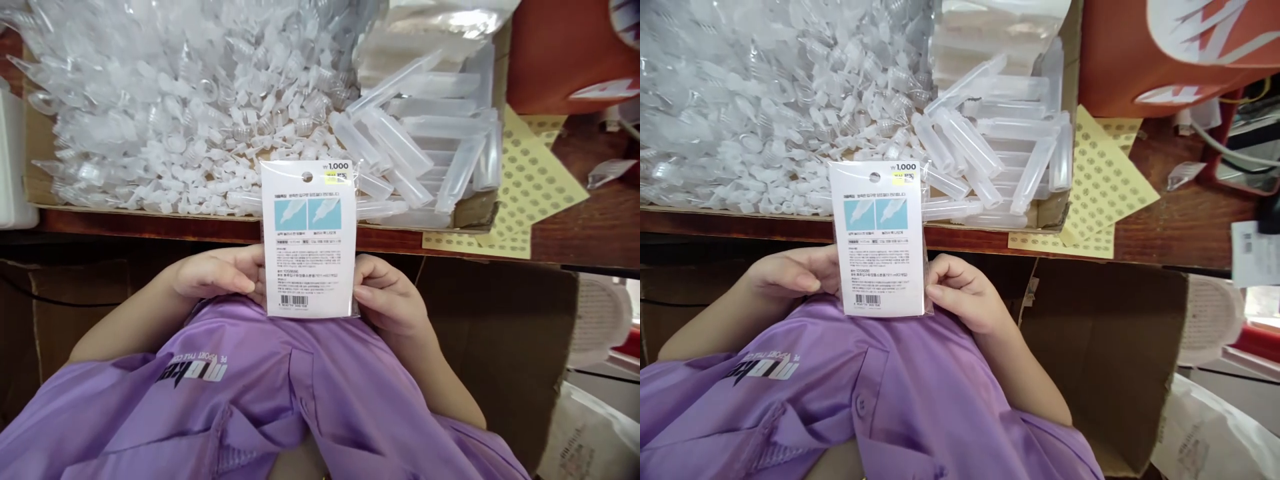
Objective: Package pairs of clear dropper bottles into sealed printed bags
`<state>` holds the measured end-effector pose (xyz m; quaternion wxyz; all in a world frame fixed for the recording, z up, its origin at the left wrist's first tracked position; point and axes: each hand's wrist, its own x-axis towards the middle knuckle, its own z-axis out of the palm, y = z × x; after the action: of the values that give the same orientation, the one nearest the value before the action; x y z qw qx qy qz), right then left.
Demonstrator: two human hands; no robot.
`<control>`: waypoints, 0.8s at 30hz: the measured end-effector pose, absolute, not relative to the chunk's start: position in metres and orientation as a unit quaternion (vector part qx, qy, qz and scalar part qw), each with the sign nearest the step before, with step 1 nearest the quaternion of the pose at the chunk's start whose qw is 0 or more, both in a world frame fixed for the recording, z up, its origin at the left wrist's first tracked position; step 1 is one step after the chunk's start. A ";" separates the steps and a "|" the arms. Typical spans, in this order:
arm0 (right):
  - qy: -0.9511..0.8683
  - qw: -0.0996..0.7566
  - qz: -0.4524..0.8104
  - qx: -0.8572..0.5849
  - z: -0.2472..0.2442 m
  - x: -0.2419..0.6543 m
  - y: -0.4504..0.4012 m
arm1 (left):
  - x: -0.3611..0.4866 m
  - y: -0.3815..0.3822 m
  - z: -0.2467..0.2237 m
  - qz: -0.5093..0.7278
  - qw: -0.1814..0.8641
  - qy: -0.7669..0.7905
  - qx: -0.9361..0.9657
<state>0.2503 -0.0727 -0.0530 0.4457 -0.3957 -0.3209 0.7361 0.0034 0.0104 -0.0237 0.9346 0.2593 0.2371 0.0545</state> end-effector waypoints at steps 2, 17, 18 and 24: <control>-0.324 0.457 0.727 -0.397 -0.054 0.249 -0.073 | 0.001 0.008 -0.021 0.066 0.923 0.264 0.272; -0.362 0.443 0.707 -0.416 -0.039 0.245 -0.059 | 0.004 0.008 -0.006 0.072 0.903 0.307 0.294; -0.368 0.450 0.704 -0.408 -0.037 0.245 -0.056 | 0.004 0.008 -0.005 0.074 0.907 0.301 0.284; -0.473 0.458 0.642 -0.394 -0.008 0.257 -0.033 | 0.009 0.025 0.006 0.107 0.925 0.229 0.285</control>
<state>0.2572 -0.0335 -0.0085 0.4579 -0.3937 -0.4726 0.6419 0.0087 0.0248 0.0062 0.9246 0.2850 0.2291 0.1069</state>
